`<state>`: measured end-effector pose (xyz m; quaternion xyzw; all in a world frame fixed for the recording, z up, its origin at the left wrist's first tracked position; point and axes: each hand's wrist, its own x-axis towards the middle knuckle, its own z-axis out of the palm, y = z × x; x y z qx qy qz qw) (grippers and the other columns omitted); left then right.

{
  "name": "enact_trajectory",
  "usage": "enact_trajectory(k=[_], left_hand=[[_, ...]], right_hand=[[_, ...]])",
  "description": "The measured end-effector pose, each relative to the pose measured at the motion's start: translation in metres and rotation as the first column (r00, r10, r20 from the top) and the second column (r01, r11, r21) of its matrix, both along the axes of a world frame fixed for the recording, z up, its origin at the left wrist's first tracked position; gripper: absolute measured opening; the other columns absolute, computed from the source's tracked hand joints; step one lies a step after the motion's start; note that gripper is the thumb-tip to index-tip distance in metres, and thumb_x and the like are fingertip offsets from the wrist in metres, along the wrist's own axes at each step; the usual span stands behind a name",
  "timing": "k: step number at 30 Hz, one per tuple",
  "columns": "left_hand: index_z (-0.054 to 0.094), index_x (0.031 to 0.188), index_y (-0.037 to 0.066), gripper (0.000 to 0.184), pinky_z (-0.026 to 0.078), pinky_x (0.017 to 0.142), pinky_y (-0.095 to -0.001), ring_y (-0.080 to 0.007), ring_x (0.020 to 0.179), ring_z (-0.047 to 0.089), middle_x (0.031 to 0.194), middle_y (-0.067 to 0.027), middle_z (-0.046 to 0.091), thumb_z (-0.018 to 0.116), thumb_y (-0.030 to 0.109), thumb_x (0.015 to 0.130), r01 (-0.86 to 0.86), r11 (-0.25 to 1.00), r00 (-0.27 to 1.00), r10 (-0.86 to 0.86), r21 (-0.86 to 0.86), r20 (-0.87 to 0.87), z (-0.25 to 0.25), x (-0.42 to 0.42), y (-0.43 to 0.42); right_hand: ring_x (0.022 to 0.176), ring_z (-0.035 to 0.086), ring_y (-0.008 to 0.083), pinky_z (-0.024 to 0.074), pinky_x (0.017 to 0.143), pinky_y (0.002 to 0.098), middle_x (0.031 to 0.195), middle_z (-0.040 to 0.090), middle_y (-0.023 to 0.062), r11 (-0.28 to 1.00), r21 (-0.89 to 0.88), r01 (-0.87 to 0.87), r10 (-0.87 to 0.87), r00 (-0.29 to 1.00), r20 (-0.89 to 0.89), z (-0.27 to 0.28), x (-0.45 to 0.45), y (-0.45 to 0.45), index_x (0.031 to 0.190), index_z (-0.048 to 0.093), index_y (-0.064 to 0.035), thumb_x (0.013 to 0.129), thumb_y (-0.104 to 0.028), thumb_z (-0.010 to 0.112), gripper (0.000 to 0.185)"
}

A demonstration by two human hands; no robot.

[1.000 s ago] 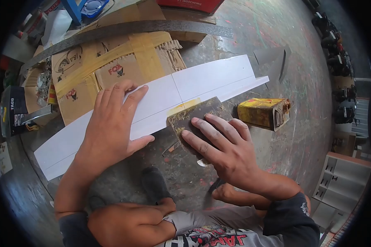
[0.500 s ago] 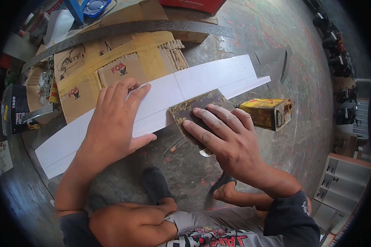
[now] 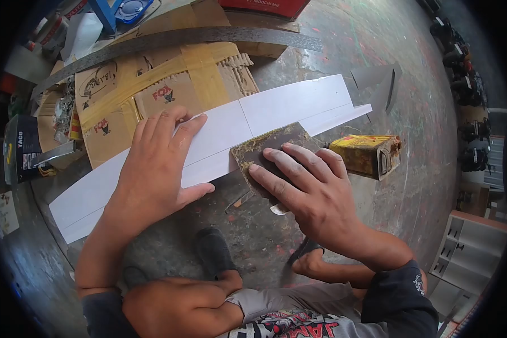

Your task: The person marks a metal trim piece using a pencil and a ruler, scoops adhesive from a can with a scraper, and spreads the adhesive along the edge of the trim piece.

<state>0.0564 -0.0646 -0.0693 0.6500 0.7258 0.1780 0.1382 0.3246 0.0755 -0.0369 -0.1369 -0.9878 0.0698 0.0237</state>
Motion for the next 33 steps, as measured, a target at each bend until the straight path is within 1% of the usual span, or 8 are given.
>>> enact_trajectory(k=[8,14,16,18,21,22,28,33], left_hand=[[0.053,0.158,0.004,0.108,0.04,0.122,-0.053,-0.0433,0.14,0.051,0.152,-0.0194,0.053,0.103,0.029,0.066,0.002,1.0,1.0,-0.003,-0.002,-0.008,0.001,0.001,0.0],[0.053,0.159,0.004,0.108,0.04,0.122,-0.0534,-0.0433,0.14,0.051,0.152,-0.0197,0.052,0.102,0.029,0.066,0.003,1.0,1.0,-0.003,-0.008,-0.024,0.003,0.001,0.0],[0.053,0.159,0.004,0.108,0.04,0.122,-0.0532,-0.0432,0.14,0.052,0.152,-0.0197,0.052,0.102,0.028,0.066,-0.01,1.0,1.0,0.009,-0.014,-0.027,0.003,0.003,0.0],[0.053,0.159,0.004,0.108,0.041,0.122,-0.0532,-0.0432,0.14,0.052,0.152,-0.0195,0.052,0.102,0.027,0.065,-0.008,1.0,1.0,0.007,-0.014,-0.023,0.003,0.003,0.0],[0.053,0.159,0.004,0.109,0.041,0.121,-0.0532,-0.0431,0.139,0.053,0.152,-0.0194,0.052,0.102,0.026,0.065,0.002,1.0,1.0,-0.002,-0.01,-0.027,0.005,0.004,0.001],[0.053,0.159,0.004,0.109,0.041,0.121,-0.0532,-0.0431,0.138,0.053,0.152,-0.0193,0.052,0.102,0.026,0.065,0.002,1.0,1.0,-0.002,-0.008,-0.028,0.005,0.004,0.002],[0.053,0.159,0.003,0.11,0.042,0.12,-0.0535,-0.0435,0.136,0.054,0.153,-0.0199,0.052,0.102,0.025,0.064,0.001,1.0,0.999,-0.002,-0.014,-0.047,0.005,0.005,0.001],[0.053,0.159,0.003,0.11,0.042,0.12,-0.054,-0.0446,0.137,0.053,0.153,-0.0204,0.052,0.103,0.026,0.063,0.006,1.0,0.999,-0.007,-0.009,-0.05,0.004,0.005,0.001]], right_hand=[[0.136,0.063,0.0316,0.043,0.113,0.0551,0.148,0.068,0.009,0.997,-0.075,-0.025,0.028,0.999,0.039,0.016,-0.001,-0.003,0.151,0.066,-0.0188,0.103,-0.034,0.071,0.051],[0.137,0.064,0.0305,0.0436,0.112,0.0519,0.145,0.068,0.0094,0.962,-0.268,-0.053,0.097,0.983,0.155,0.045,0.016,-0.003,0.149,0.065,-0.0176,0.101,-0.025,0.066,0.049],[0.138,0.063,0.0297,0.0435,0.112,0.0507,0.147,0.068,0.0086,0.976,-0.21,-0.052,0.08,0.989,0.124,0.046,0.025,0.002,0.152,0.065,-0.0191,0.1,-0.025,0.067,0.052],[0.139,0.063,0.0288,0.0433,0.113,0.0498,0.149,0.068,0.0073,0.998,-0.053,-0.03,0.034,0.997,0.069,0.047,0.033,0.013,0.154,0.065,-0.0212,0.099,-0.026,0.069,0.055],[0.141,0.062,0.0276,0.0429,0.114,0.0498,0.151,0.069,0.0052,0.998,0.07,-0.002,0.002,1.0,0.012,0.021,0.041,0.034,0.155,0.066,-0.0252,0.095,-0.028,0.075,0.061],[0.142,0.062,0.0272,0.0427,0.115,0.0504,0.15,0.07,0.0033,0.997,0.073,0.013,-0.014,1.0,0.006,0.015,0.04,0.035,0.154,0.068,-0.028,0.093,-0.029,0.08,0.062],[0.142,0.063,0.0275,0.043,0.115,0.0513,0.152,0.07,0.0026,0.997,0.067,0.032,-0.03,0.999,-0.032,-0.008,0.038,0.037,0.154,0.068,-0.0297,0.093,-0.028,0.081,0.062],[0.142,0.063,0.0281,0.0431,0.116,0.0519,0.151,0.07,0.0042,0.998,0.044,0.034,-0.034,0.999,-0.008,0.007,0.038,0.038,0.153,0.068,-0.029,0.094,-0.027,0.081,0.061]])
